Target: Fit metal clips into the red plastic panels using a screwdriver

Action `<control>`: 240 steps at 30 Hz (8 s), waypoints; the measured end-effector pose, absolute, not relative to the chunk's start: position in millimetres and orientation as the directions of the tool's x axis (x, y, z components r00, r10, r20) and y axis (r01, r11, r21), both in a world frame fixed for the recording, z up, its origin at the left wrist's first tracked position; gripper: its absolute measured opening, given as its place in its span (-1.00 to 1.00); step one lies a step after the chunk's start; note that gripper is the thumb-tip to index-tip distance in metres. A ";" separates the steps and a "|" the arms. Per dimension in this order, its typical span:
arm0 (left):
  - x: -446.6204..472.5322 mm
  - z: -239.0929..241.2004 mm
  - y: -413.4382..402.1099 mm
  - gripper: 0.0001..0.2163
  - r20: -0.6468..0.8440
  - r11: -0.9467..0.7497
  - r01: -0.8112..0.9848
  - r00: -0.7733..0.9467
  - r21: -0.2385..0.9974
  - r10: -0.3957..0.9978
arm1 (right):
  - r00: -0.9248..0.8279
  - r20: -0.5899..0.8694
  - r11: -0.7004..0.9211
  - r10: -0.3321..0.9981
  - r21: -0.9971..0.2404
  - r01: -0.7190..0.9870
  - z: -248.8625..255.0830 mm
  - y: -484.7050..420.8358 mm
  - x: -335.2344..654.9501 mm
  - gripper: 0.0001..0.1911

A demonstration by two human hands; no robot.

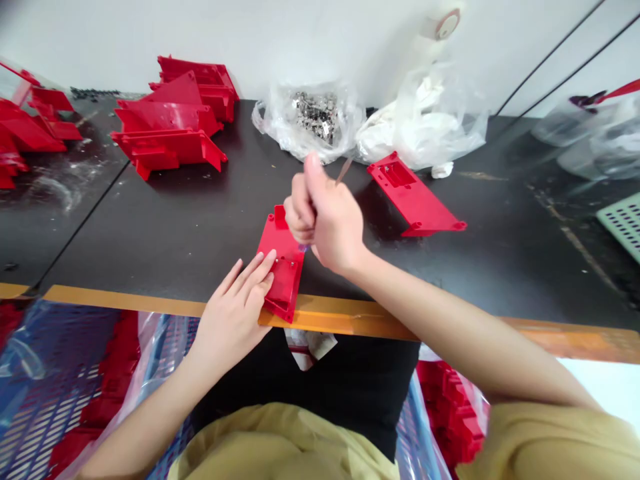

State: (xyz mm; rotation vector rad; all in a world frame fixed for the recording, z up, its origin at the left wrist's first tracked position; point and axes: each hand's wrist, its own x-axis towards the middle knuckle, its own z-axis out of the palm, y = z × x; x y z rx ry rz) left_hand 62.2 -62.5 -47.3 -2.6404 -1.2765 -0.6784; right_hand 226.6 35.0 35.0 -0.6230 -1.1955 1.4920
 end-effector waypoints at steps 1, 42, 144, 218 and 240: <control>61.8 -44.9 -60.9 -0.72 0.434 -0.650 0.757 0.564 0.068 0.702 | -0.310 0.201 0.065 0.929 -0.915 -0.398 30.3 31.9 227.0 -0.35; 57.3 -45.7 -54.4 -0.77 0.497 -0.709 0.704 0.600 0.044 0.626 | -0.455 0.130 -0.062 0.881 -0.921 -0.384 11.1 25.4 215.6 -0.39; 114.4 9.9 -66.1 -0.51 0.129 -0.150 -0.190 -0.119 0.970 0.984 | -0.226 -0.037 -0.075 0.974 -0.984 -0.164 18.9 -59.4 260.2 -0.66; 121.4 -30.2 -41.2 -0.66 -0.157 0.169 0.075 -0.142 0.983 0.977 | 0.106 0.175 0.204 0.979 -0.840 -0.504 11.5 -4.0 232.7 -0.34; 124.4 -32.4 -38.3 -0.71 -0.181 0.203 0.140 -0.152 0.969 0.972 | 0.071 0.051 0.081 0.996 -0.846 -0.526 3.9 3.7 232.4 -0.33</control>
